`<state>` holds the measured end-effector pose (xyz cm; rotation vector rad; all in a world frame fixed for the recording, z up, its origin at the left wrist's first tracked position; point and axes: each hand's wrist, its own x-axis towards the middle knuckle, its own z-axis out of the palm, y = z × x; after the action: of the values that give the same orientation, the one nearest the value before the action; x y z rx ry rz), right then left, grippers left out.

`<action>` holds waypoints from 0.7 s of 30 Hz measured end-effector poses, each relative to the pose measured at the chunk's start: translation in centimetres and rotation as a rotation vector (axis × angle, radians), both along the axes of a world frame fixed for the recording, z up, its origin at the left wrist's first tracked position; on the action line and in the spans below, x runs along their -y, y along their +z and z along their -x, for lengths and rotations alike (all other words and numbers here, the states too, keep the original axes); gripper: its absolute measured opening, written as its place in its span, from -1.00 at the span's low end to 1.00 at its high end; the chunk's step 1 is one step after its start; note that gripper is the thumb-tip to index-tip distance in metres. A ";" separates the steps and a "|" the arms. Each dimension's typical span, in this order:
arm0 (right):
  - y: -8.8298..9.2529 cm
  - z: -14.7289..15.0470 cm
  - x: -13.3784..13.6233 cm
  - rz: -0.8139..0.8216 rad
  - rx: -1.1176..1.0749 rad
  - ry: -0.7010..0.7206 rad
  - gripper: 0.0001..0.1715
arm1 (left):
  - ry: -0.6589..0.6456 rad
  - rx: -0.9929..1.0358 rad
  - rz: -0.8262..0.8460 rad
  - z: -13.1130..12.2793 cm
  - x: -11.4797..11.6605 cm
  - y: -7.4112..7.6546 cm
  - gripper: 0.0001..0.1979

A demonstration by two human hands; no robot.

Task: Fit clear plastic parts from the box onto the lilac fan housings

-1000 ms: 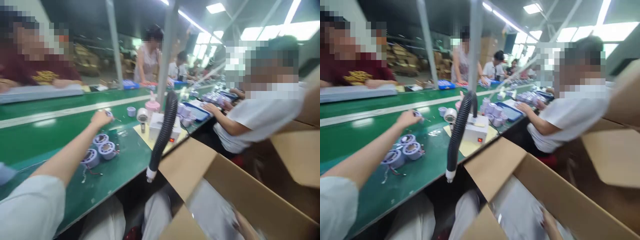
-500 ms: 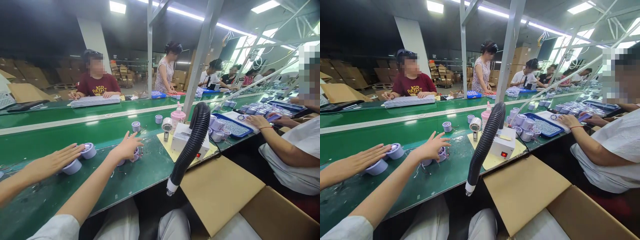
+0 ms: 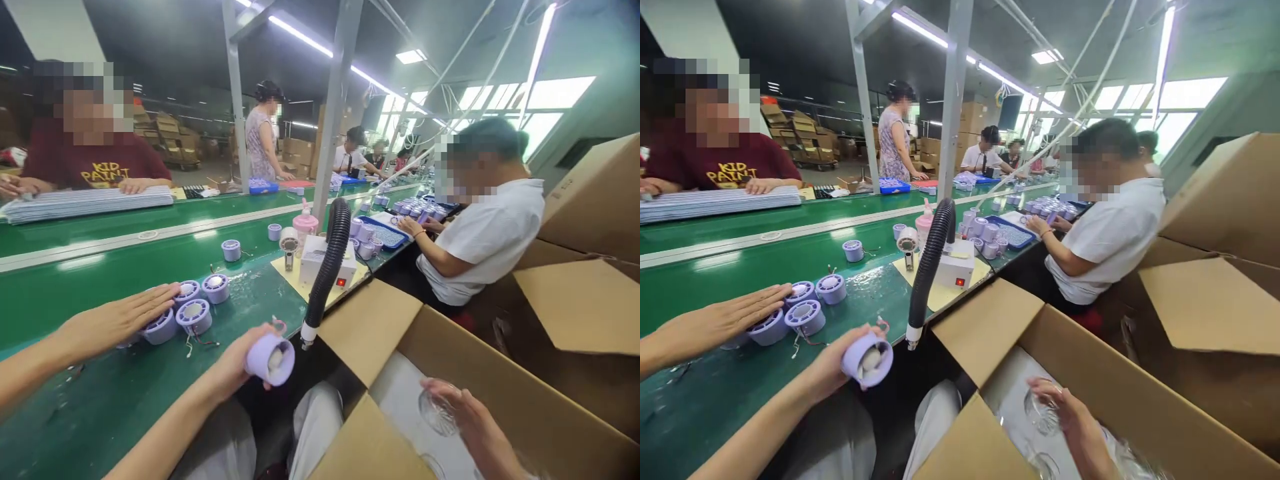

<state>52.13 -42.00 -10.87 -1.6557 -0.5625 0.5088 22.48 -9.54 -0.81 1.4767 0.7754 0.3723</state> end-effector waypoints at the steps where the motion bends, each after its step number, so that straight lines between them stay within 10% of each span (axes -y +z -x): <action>1: 0.7 2.1 -1.0 -0.010 -0.014 0.184 -0.27 | -0.082 -0.018 0.101 -1.3 1.5 -0.9 -0.54; 6: 5.0 11.4 -5.6 0.165 0.439 0.699 -0.42 | -0.496 -0.023 0.317 -2.5 5.6 -2.7 -0.68; 11: 6.3 15.3 -8.9 0.342 0.938 0.615 -0.44 | -0.752 -0.116 0.026 -1.5 5.5 -3.2 -0.74; 16: 4.9 16.0 -9.9 0.345 0.896 0.607 -0.65 | -0.748 -0.079 -0.451 -0.6 5.9 -3.5 -0.78; 21: 3.8 15.9 -9.8 0.202 0.559 0.672 -0.83 | -0.663 -0.064 -0.528 0.1 6.5 -3.5 -0.82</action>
<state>36.20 -32.24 -7.07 -1.7851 -1.5509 0.5916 22.43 -15.99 -4.26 2.1464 0.1964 0.0144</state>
